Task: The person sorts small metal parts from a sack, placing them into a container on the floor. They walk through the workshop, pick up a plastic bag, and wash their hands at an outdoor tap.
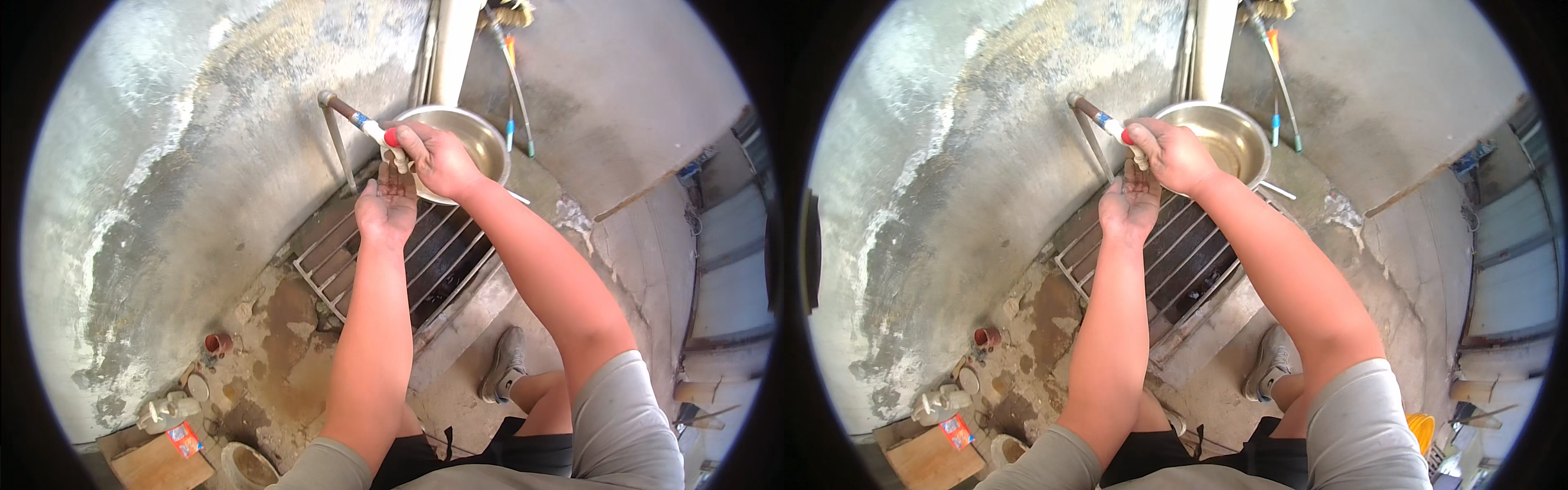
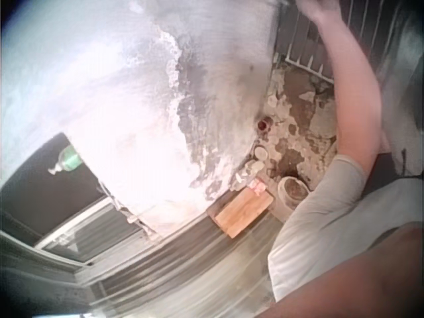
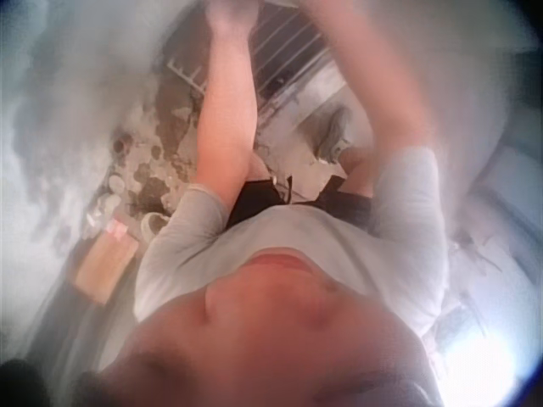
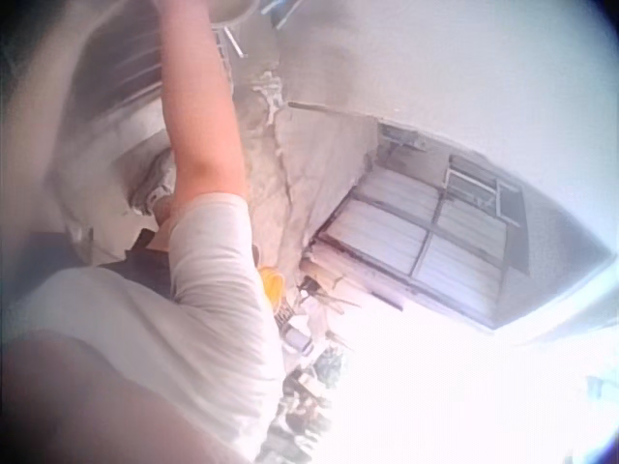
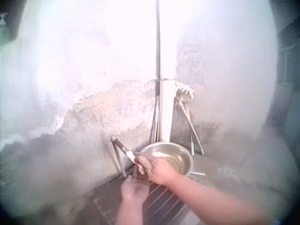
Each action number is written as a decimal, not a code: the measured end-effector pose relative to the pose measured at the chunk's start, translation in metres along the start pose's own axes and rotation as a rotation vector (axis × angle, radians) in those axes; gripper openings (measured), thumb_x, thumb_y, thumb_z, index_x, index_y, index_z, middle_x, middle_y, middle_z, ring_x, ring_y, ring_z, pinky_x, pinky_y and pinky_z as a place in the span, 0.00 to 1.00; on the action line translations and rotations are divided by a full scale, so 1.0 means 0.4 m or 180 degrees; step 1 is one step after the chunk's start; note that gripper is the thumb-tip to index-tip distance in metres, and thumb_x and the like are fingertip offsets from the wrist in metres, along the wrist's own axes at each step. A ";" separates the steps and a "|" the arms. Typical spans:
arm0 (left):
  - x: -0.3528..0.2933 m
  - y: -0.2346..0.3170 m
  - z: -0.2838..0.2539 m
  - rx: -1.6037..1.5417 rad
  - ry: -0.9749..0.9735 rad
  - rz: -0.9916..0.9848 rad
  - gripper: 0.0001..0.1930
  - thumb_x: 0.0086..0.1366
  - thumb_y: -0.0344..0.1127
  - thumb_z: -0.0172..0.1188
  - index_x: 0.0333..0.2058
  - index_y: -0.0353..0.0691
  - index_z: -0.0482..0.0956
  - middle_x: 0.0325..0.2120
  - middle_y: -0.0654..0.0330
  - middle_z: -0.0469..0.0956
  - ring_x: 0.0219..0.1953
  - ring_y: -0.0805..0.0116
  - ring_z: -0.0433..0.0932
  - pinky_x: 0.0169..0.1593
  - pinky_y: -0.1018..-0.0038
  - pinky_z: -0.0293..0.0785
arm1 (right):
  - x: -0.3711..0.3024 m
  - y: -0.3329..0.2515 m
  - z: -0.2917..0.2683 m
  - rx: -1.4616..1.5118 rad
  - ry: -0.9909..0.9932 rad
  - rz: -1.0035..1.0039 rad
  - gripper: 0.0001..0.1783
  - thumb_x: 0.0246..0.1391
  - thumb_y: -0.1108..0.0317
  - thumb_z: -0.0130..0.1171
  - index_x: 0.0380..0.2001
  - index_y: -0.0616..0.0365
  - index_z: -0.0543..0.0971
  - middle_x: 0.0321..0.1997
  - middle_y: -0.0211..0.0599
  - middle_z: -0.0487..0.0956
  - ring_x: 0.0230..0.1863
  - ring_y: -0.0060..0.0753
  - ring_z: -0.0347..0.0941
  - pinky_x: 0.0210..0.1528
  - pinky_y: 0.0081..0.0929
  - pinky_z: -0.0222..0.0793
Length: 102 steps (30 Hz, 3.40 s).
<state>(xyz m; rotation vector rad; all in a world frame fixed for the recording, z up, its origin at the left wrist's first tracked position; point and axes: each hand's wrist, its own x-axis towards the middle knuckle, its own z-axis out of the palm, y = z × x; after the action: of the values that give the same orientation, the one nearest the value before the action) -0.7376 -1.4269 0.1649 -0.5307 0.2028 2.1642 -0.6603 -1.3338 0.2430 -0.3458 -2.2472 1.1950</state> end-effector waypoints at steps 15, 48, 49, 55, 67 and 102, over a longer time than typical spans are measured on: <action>-0.371 0.153 0.079 0.1399 -0.1021 0.0426 0.41 0.76 0.62 0.35 0.67 0.25 0.56 0.68 0.45 0.61 0.72 0.51 0.57 0.75 0.55 0.47 | -0.325 0.032 0.122 0.4171 0.0887 0.2306 0.41 0.74 0.44 0.33 0.72 0.72 0.52 0.77 0.58 0.54 0.77 0.55 0.52 0.77 0.47 0.50; 0.027 -0.004 -0.115 0.3306 0.0220 0.1334 0.27 0.78 0.47 0.41 0.66 0.36 0.68 0.62 0.51 0.72 0.64 0.57 0.70 0.68 0.62 0.63 | -0.085 0.167 0.374 0.2277 0.1152 0.1902 0.37 0.71 0.47 0.39 0.63 0.74 0.69 0.69 0.62 0.69 0.73 0.52 0.61 0.74 0.40 0.52; 0.004 0.014 -0.131 0.3952 0.0227 0.0762 0.28 0.78 0.49 0.42 0.66 0.34 0.67 0.63 0.49 0.71 0.65 0.57 0.68 0.68 0.64 0.61 | -0.092 0.187 0.348 0.2797 0.1009 0.2256 0.36 0.71 0.47 0.39 0.63 0.72 0.70 0.66 0.61 0.72 0.68 0.54 0.67 0.70 0.42 0.58; -0.016 0.030 -0.188 0.4582 0.0527 0.0015 0.29 0.78 0.51 0.39 0.68 0.38 0.64 0.67 0.53 0.66 0.67 0.58 0.64 0.69 0.62 0.58 | -0.125 0.197 0.353 0.2713 0.1188 0.2116 0.35 0.73 0.47 0.35 0.65 0.67 0.69 0.69 0.60 0.68 0.70 0.53 0.65 0.70 0.43 0.60; 0.023 0.009 -0.142 0.3965 -0.0072 0.0155 0.26 0.78 0.50 0.38 0.65 0.41 0.66 0.64 0.57 0.69 0.64 0.60 0.68 0.68 0.64 0.62 | -0.067 0.323 0.373 0.3073 0.0734 0.1944 0.34 0.72 0.52 0.36 0.66 0.72 0.64 0.72 0.67 0.60 0.74 0.57 0.55 0.76 0.43 0.49; -0.003 0.026 -0.087 0.5323 -0.0950 0.1405 0.17 0.80 0.34 0.37 0.55 0.32 0.73 0.53 0.50 0.76 0.56 0.62 0.75 0.62 0.70 0.70 | -0.045 0.238 0.337 0.5350 0.1255 0.2348 0.14 0.62 0.60 0.64 0.31 0.61 0.80 0.29 0.43 0.82 0.33 0.37 0.82 0.36 0.33 0.78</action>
<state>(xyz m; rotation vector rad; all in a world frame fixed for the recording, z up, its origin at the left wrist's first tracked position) -0.7348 -1.4453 0.1338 0.8411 1.8089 1.6339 -0.7286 -1.3792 0.0986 -0.5789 -0.2295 2.5382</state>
